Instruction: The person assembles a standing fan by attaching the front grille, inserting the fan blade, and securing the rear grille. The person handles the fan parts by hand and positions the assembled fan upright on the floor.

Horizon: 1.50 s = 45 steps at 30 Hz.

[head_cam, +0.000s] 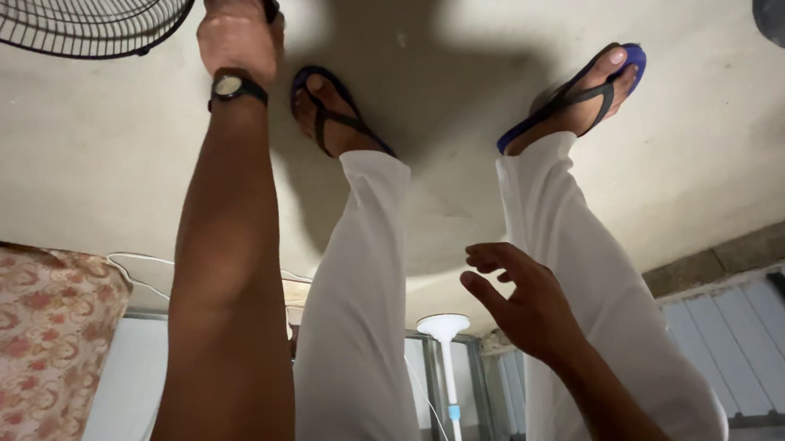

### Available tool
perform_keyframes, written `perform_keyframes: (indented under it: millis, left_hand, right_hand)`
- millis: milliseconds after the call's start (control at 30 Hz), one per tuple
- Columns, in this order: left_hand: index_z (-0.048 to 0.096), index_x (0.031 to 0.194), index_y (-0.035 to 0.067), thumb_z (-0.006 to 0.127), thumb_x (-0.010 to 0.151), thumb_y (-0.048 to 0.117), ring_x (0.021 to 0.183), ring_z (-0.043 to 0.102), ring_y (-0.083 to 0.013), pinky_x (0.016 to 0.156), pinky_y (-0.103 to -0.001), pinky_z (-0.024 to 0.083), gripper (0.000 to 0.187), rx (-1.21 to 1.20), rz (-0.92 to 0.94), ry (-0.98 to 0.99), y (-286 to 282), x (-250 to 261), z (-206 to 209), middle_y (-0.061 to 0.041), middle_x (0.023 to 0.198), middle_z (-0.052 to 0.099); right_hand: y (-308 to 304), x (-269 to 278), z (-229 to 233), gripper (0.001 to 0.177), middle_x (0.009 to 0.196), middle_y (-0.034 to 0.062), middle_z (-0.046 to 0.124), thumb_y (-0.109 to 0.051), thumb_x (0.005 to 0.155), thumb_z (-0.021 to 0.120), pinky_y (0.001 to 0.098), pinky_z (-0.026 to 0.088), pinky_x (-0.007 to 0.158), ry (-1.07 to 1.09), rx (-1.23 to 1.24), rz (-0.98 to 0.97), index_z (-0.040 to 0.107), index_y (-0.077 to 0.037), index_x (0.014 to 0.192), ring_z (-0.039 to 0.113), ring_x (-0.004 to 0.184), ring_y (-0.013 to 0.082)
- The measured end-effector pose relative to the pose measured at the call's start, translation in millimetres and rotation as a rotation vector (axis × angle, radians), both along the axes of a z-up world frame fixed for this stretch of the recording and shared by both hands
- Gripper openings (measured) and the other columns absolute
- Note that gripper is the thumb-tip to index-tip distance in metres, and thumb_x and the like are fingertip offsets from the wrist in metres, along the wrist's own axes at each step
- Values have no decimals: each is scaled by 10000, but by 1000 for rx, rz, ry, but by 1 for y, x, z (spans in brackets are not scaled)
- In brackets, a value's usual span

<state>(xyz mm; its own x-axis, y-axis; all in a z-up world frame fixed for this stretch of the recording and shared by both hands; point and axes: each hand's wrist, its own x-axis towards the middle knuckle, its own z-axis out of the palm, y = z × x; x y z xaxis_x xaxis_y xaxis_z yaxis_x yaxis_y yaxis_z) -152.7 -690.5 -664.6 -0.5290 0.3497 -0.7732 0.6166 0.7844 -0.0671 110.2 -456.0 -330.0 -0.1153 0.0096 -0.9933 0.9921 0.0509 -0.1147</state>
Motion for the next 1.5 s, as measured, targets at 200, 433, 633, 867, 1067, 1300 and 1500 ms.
perform_keyframes:
  millis: [200,433,633,867,1067,1300,1500]
  left_hand:
    - [495,1332,42,800,908,456,1094,647,-314,878,-418,553,667,37,47,46,-12,5,-22,-187,1218,633]
    - [501,1333,70,867,860,332,1073,669,-330,890,-431,561,653,146,254,89,-3,13,-10,-160,1293,592]
    - [446,1397,29,874,835,322,1067,656,-363,851,-427,573,765,241,342,-7,3,31,18,-185,1361,504]
    - [560,1290,55,878,790,250,1054,634,-445,856,-508,550,624,609,453,-45,21,102,95,-231,1290,591]
    - [622,1196,54,872,713,217,998,680,-343,837,-450,557,568,767,539,-304,90,147,270,-172,1154,669]
    - [656,1076,80,873,721,192,946,694,-316,782,-409,574,431,1000,460,-434,173,169,487,-110,1057,687]
    - [654,1137,78,801,739,138,1004,688,-320,806,-410,584,429,1106,250,-403,212,198,620,-109,1134,683]
  right_hand:
    - [6,6,-5,359,1170,43,759,-318,913,686,377,575,869,45,32,-23,676,-98,1196,720,1073,197]
    - [7,6,-7,371,1171,45,757,-330,916,676,370,579,859,29,19,-38,671,-97,1206,719,1080,196]
    - [0,17,-6,375,1153,63,758,-342,934,671,376,572,856,71,39,-35,676,-88,1210,722,1058,207]
    - [-19,30,20,377,1107,88,758,-338,922,694,381,580,821,110,101,-68,682,-73,1189,724,990,227]
    - [-3,27,93,323,1059,78,771,-285,921,719,367,574,816,191,209,-204,695,-64,1155,731,958,207]
    - [46,29,190,243,979,89,752,-161,900,751,319,574,689,475,455,-506,701,-23,1094,724,807,170]
    - [89,53,290,182,880,72,768,-145,884,759,316,593,710,564,369,-597,683,-24,997,743,801,147]
